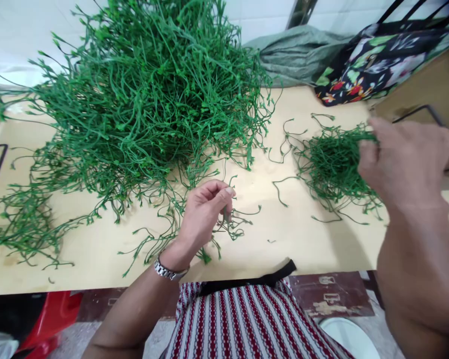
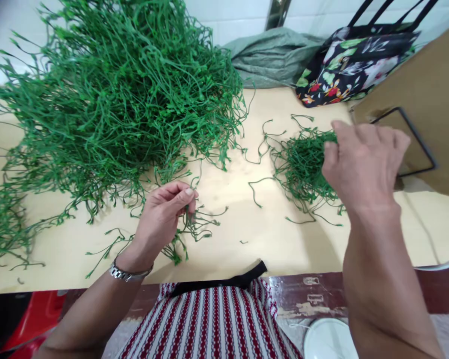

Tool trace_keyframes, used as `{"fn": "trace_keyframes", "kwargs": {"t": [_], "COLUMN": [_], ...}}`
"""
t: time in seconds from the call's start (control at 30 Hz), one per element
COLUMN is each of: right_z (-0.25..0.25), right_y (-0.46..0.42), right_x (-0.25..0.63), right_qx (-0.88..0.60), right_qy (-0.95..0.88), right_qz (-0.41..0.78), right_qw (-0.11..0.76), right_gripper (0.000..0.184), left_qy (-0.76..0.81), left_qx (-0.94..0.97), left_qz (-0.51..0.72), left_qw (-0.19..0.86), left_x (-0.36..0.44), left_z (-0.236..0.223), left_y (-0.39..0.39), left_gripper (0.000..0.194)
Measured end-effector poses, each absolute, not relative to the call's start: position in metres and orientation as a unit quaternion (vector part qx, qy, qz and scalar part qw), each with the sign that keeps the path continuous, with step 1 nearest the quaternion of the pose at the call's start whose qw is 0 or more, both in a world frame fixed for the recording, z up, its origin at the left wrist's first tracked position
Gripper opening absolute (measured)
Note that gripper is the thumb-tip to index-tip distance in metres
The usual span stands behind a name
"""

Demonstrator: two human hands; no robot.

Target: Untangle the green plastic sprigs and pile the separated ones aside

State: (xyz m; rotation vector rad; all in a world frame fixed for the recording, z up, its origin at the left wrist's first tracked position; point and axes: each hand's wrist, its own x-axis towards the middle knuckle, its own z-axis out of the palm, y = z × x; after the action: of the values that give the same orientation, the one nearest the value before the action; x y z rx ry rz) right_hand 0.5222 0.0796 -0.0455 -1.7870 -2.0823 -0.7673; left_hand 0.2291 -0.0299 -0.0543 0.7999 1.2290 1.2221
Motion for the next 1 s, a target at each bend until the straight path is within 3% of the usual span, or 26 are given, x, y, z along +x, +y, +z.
{"fn": "trace_keyframes", "kwargs": {"t": [0.07,0.13,0.2,0.23,0.3,0.37,0.43,0.67,0.83,1.0], "right_z": [-0.043,-0.037,-0.032,-0.032,-0.038,-0.051,-0.064,-0.076,-0.078,-0.083], "right_y": [0.078,0.059,0.033,0.021,0.004,-0.004,-0.004,-0.01,-0.012,-0.009], "right_x": [0.525,0.505,0.471,0.452,0.418,0.396,0.387,0.385,0.383,0.382], "right_qx": [-0.63,-0.577,-0.473,-0.412,-0.319,-0.28,-0.272,-0.32,-0.324,-0.32], "right_qy": [-0.729,-0.771,-0.836,-0.868,-0.899,-0.88,-0.85,-0.801,-0.844,-0.875], "right_qz": [-0.237,-0.18,-0.036,0.07,0.23,0.338,0.403,0.455,0.352,0.279], "right_qw": [0.128,0.201,0.274,0.267,0.193,0.183,0.204,0.221,0.244,0.234], "right_gripper": [0.044,0.048,0.053,0.058,0.087,0.111,0.118,0.08,0.018,0.013], "left_qy": [0.527,0.531,0.528,0.521,0.501,0.478,0.461,0.466,0.495,0.498], "left_qx": [0.351,0.361,0.376,0.38,0.378,0.359,0.332,0.279,0.298,0.304], "left_qz": [0.509,0.502,0.498,0.499,0.511,0.532,0.55,0.579,0.588,0.536], "left_qw": [0.583,0.579,0.577,0.579,0.588,0.6,0.612,0.609,0.566,0.61], "left_x": [0.229,0.23,0.233,0.234,0.236,0.238,0.239,0.241,0.239,0.235], "left_z": [-0.052,-0.049,-0.045,-0.044,-0.041,-0.04,-0.04,-0.045,-0.048,-0.055], "left_y": [-0.029,-0.027,-0.025,-0.023,-0.021,-0.02,-0.019,-0.014,-0.017,-0.027], "left_gripper": [0.015,0.015,0.015,0.015,0.014,0.012,0.012,0.013,0.011,0.012]}}
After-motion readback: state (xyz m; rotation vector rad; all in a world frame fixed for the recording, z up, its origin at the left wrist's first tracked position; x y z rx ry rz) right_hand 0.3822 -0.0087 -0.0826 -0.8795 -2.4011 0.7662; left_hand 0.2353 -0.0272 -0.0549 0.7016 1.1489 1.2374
